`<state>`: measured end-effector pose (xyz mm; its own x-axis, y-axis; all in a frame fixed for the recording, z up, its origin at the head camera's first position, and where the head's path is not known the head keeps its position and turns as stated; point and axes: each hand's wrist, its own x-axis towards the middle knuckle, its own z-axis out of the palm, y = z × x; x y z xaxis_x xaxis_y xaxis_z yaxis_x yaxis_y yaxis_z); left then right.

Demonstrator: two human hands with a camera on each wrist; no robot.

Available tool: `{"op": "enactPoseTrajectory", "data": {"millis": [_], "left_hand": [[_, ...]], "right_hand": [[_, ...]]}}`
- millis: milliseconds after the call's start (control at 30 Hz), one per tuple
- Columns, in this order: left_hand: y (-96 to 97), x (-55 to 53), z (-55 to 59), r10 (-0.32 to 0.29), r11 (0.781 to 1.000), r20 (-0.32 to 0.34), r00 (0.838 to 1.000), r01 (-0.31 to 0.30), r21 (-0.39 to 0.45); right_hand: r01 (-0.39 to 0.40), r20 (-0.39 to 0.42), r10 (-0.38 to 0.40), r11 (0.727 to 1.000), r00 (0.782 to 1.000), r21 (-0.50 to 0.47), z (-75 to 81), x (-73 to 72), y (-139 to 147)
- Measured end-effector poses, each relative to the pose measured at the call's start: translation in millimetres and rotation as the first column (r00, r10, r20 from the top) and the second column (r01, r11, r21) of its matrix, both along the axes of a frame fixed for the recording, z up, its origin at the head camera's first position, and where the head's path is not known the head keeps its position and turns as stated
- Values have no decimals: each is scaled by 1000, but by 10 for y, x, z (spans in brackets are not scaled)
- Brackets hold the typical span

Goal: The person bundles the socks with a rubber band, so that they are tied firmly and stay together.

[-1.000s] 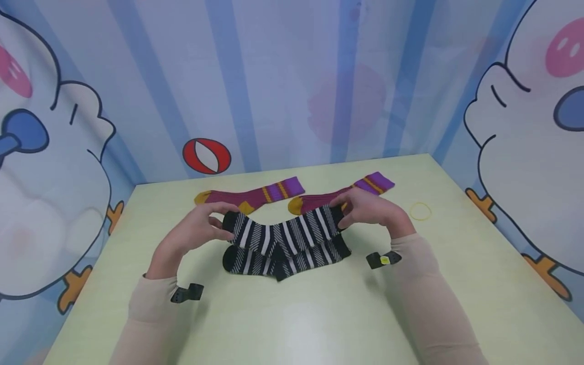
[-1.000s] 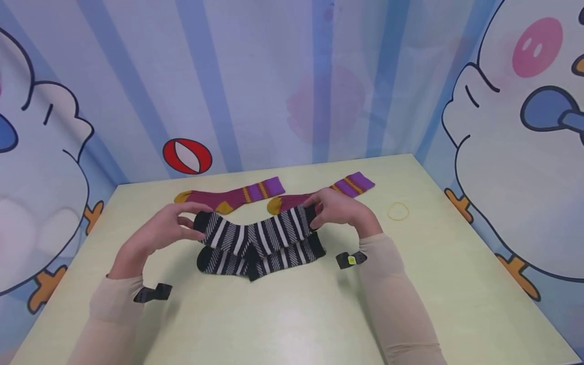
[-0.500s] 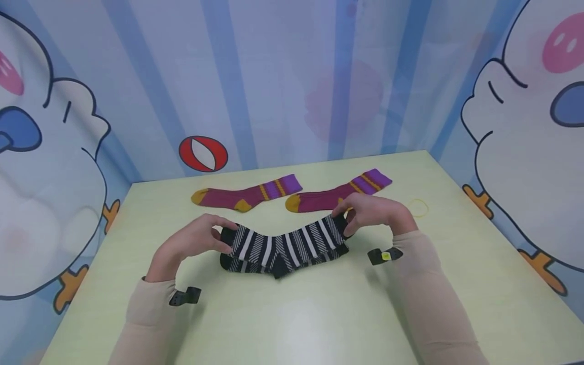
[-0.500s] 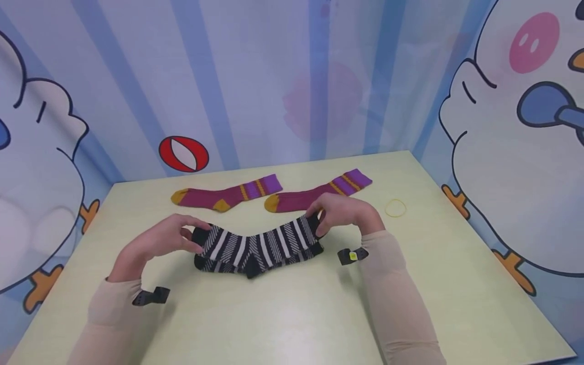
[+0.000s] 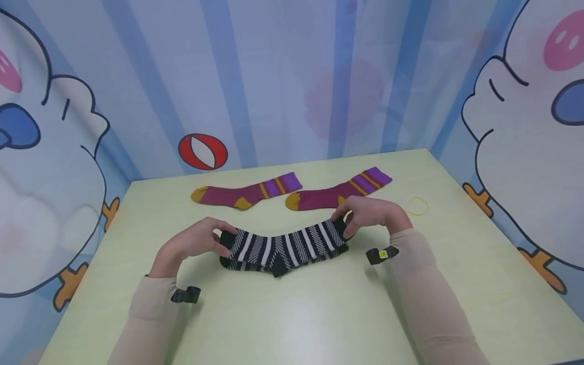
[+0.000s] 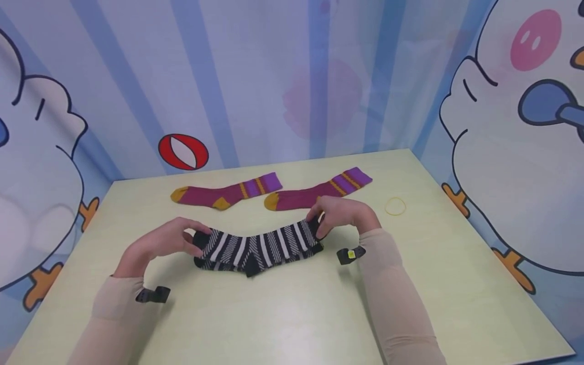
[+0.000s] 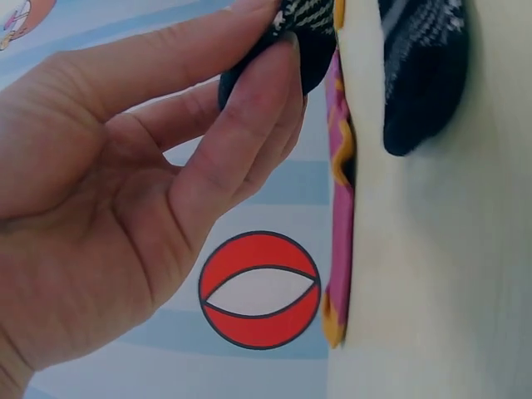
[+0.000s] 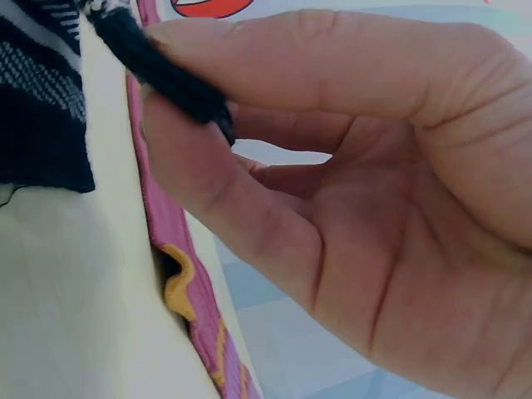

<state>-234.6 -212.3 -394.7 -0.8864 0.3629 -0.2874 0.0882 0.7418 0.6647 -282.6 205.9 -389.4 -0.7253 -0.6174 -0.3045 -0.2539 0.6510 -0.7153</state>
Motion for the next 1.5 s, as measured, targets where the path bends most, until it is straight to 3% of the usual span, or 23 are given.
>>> {"op": "enactPoseTrajectory", "data": {"millis": [300,500,700,1100,1300,1500], "left_hand": [[-25,-44,-126,-10,1000,24,1000,9,10],[-13,-74,-177,-15,1000,36,999,15,0],[-30,-87,-185,-19,1000,44,999,20,-24],[-43,-90,-210,-12,1000,93,996,13,-16],[-50,-95,-230,-26,997,34,999,29,-66],[-51,-63,-193,18,1000,83,996,-18,0]], "right_hand": [[-28,-2,29,999,1000,46,-95,-38,-52],[36,74,-39,998,996,51,-162,-40,-104],[71,126,-77,996,989,55,-210,-42,-144],[66,112,-80,991,991,116,-265,-40,-220],[90,131,-105,990,986,110,-275,-37,-240],[95,129,-110,989,985,116,-271,-34,-242]]}}
